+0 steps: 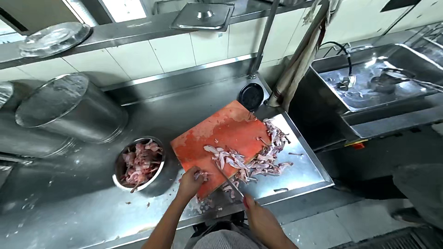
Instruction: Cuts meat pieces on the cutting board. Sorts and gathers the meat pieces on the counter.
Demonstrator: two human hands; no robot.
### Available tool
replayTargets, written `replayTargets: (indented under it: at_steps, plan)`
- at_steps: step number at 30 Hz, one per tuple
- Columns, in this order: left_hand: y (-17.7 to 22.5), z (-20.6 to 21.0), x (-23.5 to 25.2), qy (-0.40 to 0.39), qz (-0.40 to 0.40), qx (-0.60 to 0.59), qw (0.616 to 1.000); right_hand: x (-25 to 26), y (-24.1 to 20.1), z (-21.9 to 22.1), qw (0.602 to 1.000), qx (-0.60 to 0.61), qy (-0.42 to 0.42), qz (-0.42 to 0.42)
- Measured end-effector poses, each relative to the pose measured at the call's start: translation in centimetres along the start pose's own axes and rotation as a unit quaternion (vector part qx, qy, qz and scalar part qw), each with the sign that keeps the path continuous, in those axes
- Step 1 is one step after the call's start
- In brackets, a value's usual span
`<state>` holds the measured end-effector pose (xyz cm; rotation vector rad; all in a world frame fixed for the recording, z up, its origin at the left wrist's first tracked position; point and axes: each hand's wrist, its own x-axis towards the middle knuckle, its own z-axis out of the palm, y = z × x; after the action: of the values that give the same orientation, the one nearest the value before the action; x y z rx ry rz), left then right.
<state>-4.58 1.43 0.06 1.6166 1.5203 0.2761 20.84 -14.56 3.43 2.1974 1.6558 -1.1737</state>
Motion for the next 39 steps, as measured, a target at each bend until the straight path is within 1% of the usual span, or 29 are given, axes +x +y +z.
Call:
replayTargets:
  at_steps: [3,4,6,8,9,10,12,14,15,17,19,20,22,25,28,31,35,37,39]
  plan:
    - [0.7,0.0,-0.4,0.015,-0.023,-0.122,0.992,1.3,-1.6,-2.7,0.994,0.029,0.107,-0.012]
    - [0.9,0.1,-0.7,0.024,-0.023,-0.146,0.989,2.0,-2.2,-3.9,0.989,0.029,0.143,-0.013]
    - [1.2,0.4,-1.3,0.038,-0.024,-0.146,0.988,4.1,-3.4,-6.5,0.979,0.009,0.205,-0.009]
    - [1.3,0.9,-1.7,0.051,-0.014,-0.121,0.991,6.8,-4.5,-9.0,0.975,0.0,0.223,0.004]
    - [1.4,1.3,-1.8,0.058,-0.005,-0.108,0.992,8.2,-4.7,-10.0,0.977,-0.002,0.215,0.007]
    - [1.7,1.6,-2.0,0.066,0.004,-0.096,0.993,9.8,-4.6,-10.6,0.978,-0.001,0.207,0.006]
    - [2.5,2.2,-2.6,0.077,0.024,-0.084,0.993,12.4,-4.1,-10.7,0.975,-0.001,0.223,-0.016]
    - [3.4,2.7,-2.9,0.083,0.054,-0.069,0.993,12.8,-4.1,-10.4,0.971,-0.001,0.237,-0.035]
    - [3.7,3.0,-3.0,0.083,0.068,-0.059,0.993,11.9,-4.4,-10.2,0.97,0.009,0.24,-0.05]
    - [4.7,3.5,-3.3,0.093,0.09,-0.032,0.991,8.8,-5.6,-9.1,0.972,0.041,0.206,-0.103]
    - [5.5,4.0,-3.6,0.103,0.103,-0.01,0.989,5.7,-6.6,-7.3,0.977,0.068,0.121,-0.163]
    - [5.9,4.3,-3.6,0.107,0.116,-0.001,0.988,4.7,-6.8,-6.4,0.979,0.074,0.08,-0.174]
    - [6.1,5.3,-3.4,0.119,0.159,0.01,0.98,3.8,-6.9,-4.7,0.985,0.063,0.045,-0.156]
    - [6.1,6.4,-3.4,0.106,0.195,0.012,0.975,3.6,-6.7,-3.8,0.992,0.056,0.042,-0.108]
    - [6.1,7.3,-3.4,0.082,0.216,0.016,0.973,3.3,-6.0,-4.0,0.994,0.058,0.036,-0.087]
    - [6.3,7.7,-3.3,0.078,0.244,0.009,0.967,3.5,-4.6,-3.8,0.991,0.068,0.04,-0.105]
    - [6.3,7.5,-3.3,0.051,0.254,-0.011,0.966,3.9,-3.9,-2.8,0.986,0.098,0.02,-0.13]
    - [6.2,7.5,-3.3,0.056,0.261,-0.019,0.964,3.8,-3.8,-2.5,0.984,0.114,0.015,-0.139]
    - [6.1,7.7,-3.4,0.068,0.253,-0.011,0.965,3.7,-4.0,-2.5,0.986,0.106,0.016,-0.128]
